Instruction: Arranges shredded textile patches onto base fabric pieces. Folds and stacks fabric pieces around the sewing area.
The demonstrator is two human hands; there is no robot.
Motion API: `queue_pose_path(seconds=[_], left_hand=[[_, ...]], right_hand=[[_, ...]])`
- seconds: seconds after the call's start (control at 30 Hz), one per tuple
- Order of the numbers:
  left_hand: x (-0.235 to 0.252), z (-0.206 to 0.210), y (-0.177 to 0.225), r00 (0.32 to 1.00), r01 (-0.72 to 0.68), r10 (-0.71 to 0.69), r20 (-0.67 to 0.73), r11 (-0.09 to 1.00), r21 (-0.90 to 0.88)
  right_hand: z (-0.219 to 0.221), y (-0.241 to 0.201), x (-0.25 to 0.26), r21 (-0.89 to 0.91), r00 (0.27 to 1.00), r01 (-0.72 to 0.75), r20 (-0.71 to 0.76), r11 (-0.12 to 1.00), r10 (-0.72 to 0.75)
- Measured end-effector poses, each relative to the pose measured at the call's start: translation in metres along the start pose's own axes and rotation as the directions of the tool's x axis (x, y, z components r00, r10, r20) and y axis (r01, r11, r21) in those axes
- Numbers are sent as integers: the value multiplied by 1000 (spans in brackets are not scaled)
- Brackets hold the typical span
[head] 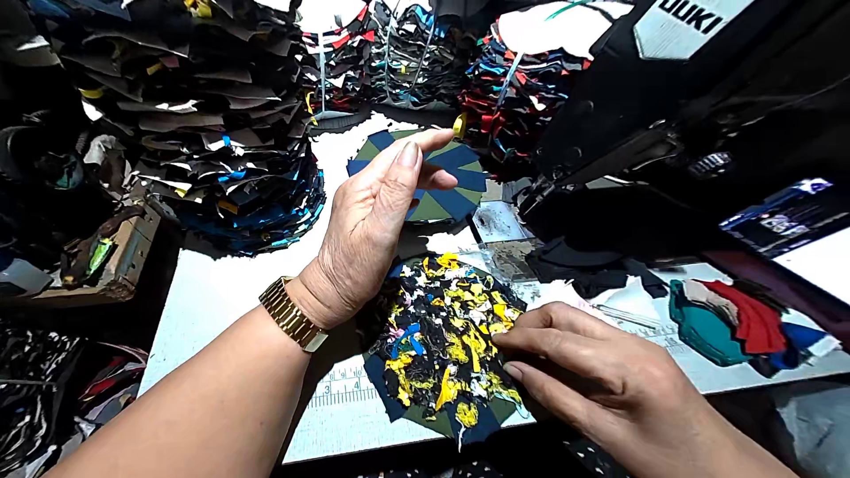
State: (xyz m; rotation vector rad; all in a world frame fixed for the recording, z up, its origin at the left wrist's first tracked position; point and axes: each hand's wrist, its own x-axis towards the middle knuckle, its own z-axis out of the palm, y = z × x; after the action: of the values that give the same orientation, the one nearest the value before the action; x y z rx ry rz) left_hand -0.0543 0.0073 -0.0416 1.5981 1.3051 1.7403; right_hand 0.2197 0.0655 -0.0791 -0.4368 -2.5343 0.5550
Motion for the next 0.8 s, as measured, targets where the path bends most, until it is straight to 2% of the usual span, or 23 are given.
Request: queue_pose_path(seconds=[0.27,0.47,0.6,0.8], left_hand=[[-1,1,-2,1000,-6,6,13,1000,19],[-1,2,-3,999,-2,1,35,999,37],[-2,2,-4,999,-9,7,49,999,41],[-2,3,-5,998,-34,31,59,999,43]], right_hand=[[-10,-1,2,0,999,42,12,999,-42],[-4,-1,1,-130,999,33,11,991,-32],[-6,-3,2,-87,998,21,-61,996,-27],[0,0,0,-82,999,42,-27,996,-45]])
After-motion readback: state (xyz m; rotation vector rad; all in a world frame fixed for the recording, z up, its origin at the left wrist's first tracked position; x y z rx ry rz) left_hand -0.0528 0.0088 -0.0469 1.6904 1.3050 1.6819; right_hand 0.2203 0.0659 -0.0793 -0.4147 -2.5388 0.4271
